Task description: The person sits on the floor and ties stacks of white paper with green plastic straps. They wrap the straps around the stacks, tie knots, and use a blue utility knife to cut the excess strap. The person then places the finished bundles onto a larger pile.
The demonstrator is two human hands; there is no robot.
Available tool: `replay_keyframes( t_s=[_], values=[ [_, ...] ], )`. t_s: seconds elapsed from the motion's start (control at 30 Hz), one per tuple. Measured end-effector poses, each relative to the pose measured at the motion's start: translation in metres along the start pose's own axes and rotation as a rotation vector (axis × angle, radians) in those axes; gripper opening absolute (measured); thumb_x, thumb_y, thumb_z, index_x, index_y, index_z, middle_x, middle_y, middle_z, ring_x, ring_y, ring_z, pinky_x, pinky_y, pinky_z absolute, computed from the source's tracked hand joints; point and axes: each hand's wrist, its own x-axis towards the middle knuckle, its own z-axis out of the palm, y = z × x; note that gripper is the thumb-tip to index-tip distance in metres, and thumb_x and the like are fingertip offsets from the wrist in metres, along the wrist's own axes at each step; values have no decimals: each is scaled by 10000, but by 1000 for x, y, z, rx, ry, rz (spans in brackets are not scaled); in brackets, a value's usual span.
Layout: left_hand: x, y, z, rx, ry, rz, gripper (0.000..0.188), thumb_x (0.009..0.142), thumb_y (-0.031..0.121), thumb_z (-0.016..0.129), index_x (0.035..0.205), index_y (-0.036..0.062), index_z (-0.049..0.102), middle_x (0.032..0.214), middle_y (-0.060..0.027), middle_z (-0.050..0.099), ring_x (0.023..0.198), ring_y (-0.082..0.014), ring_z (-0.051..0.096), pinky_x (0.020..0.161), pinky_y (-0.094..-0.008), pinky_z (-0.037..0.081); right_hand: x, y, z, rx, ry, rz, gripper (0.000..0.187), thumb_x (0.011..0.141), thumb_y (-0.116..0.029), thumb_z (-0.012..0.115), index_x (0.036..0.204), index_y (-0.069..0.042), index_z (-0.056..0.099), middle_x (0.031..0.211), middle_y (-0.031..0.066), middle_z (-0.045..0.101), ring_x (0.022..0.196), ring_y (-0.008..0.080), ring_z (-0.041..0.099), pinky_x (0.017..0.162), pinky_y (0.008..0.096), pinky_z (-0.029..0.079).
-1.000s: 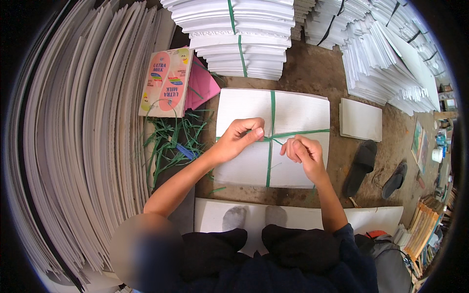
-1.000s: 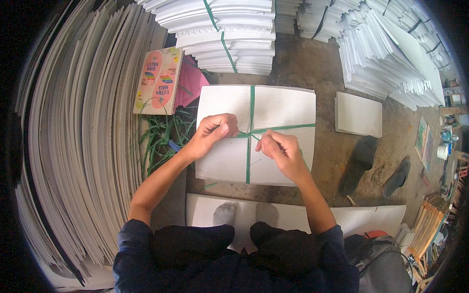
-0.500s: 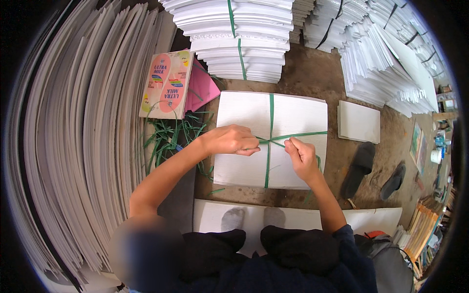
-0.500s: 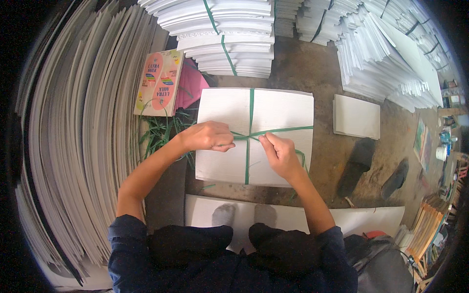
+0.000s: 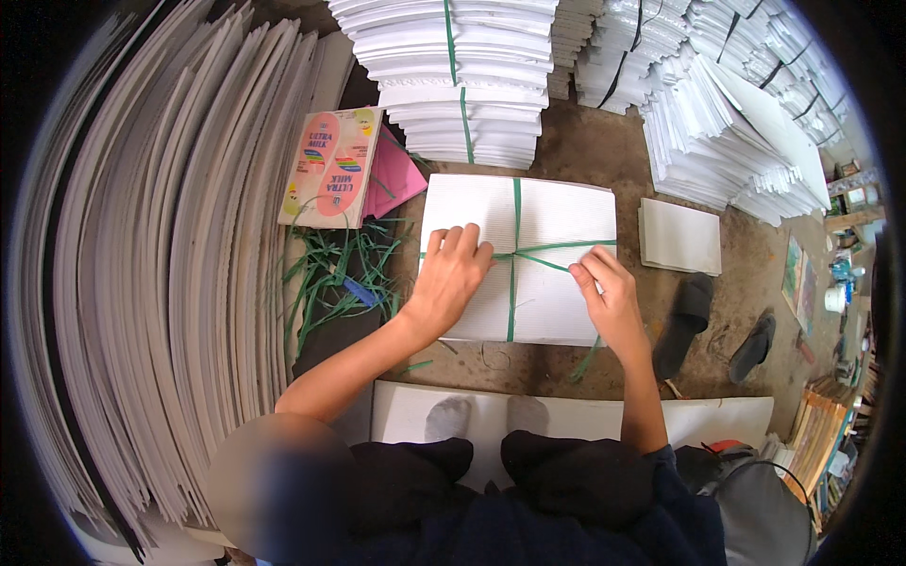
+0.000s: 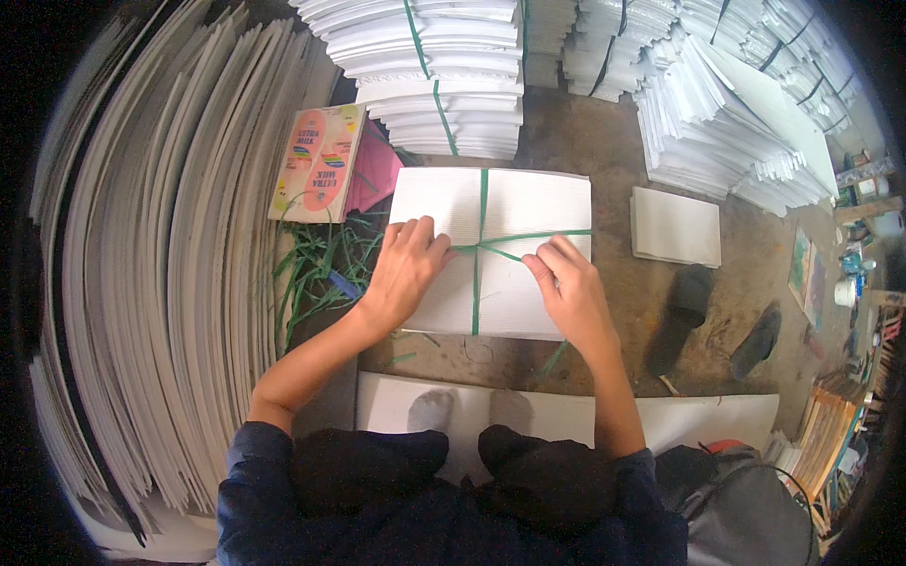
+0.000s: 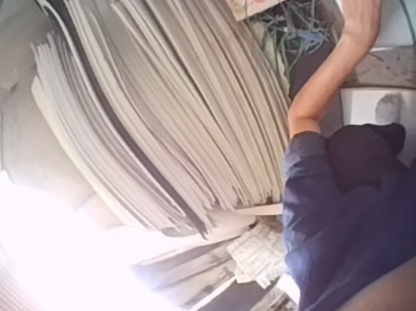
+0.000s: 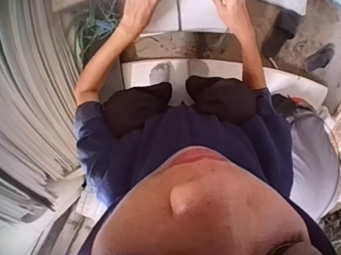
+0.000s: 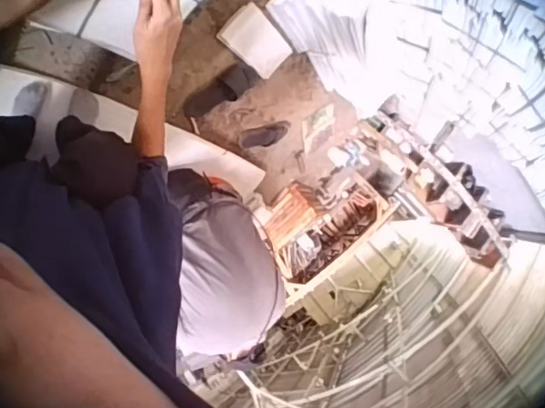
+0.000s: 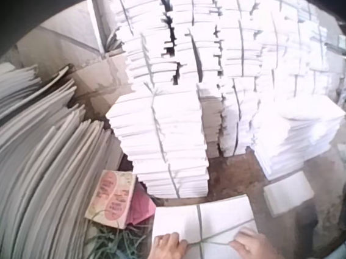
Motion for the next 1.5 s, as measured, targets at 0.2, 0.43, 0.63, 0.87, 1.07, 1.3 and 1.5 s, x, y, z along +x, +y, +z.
replay_keyframes(
  t_s=[0.2, 0.43, 0.63, 0.87, 1.07, 1.3, 1.5],
  values=[
    [-4, 2, 5, -678, 119, -244, 121, 781, 169, 591, 795, 49, 600, 775, -78, 572, 717, -243, 511, 660, -341, 403, -11, -37, -13, -68, -522, 34, 193, 820, -194, 540, 760, -15, 501, 619, 194, 463, 589, 360, 472, 526, 395, 369],
    [-19, 37, 25, -925, 149, -394, 184, 865, 135, 468, 819, -10, 571, 699, -120, 580, 557, -142, 507, 552, -278, 412, 61, -32, 3, -229, -257, -202, 113, 780, -109, 563, 854, -23, 559, 832, 128, 570, 730, 306, 518, 684, 353, 411],
    [-14, 9, 31, -1291, 133, -604, 271, 891, 264, 451, 799, 59, 603, 540, 55, 379, 487, -31, 306, 452, -186, 257, 48, -15, 47, -426, 357, -480, 226, 747, -96, 594, 969, -88, 557, 832, 29, 587, 952, 244, 441, 901, 426, 288],
    [-7, -13, 29, -1356, -192, -636, 238, 870, 254, 494, 835, 68, 639, 704, 48, 583, 532, -9, 350, 462, -169, 287, 14, -4, 64, -193, 114, -357, 266, 709, 1, 599, 957, -65, 526, 844, 22, 620, 994, 224, 439, 934, 391, 279],
    [10, -32, 23, -1332, -460, -640, 263, 758, 315, 638, 799, 56, 655, 708, 19, 604, 508, -41, 349, 463, -182, 293, 15, 21, 71, 13, 158, -487, 298, 733, 49, 576, 980, -30, 431, 922, 128, 572, 1012, 258, 510, 901, 392, 381],
    [-14, 7, 25, -689, 110, -339, 114, 763, 134, 633, 756, 22, 649, 653, -30, 626, 615, -71, 495, 504, -227, 391, 18, 10, 75, 216, 135, -198, 320, 761, 78, 530, 1014, -27, 366, 913, 114, 505, 874, 227, 563, 722, 324, 475],
    [-10, -1, 34, -1389, -11, -424, 194, 865, 233, 518, 922, 49, 542, 793, 0, 576, 743, -60, 511, 650, -220, 406, 19, 23, 72, 103, 96, -331, 282, 715, 70, 575, 933, -25, 423, 907, 101, 467, 788, 205, 544, 693, 297, 460]
  ],
)
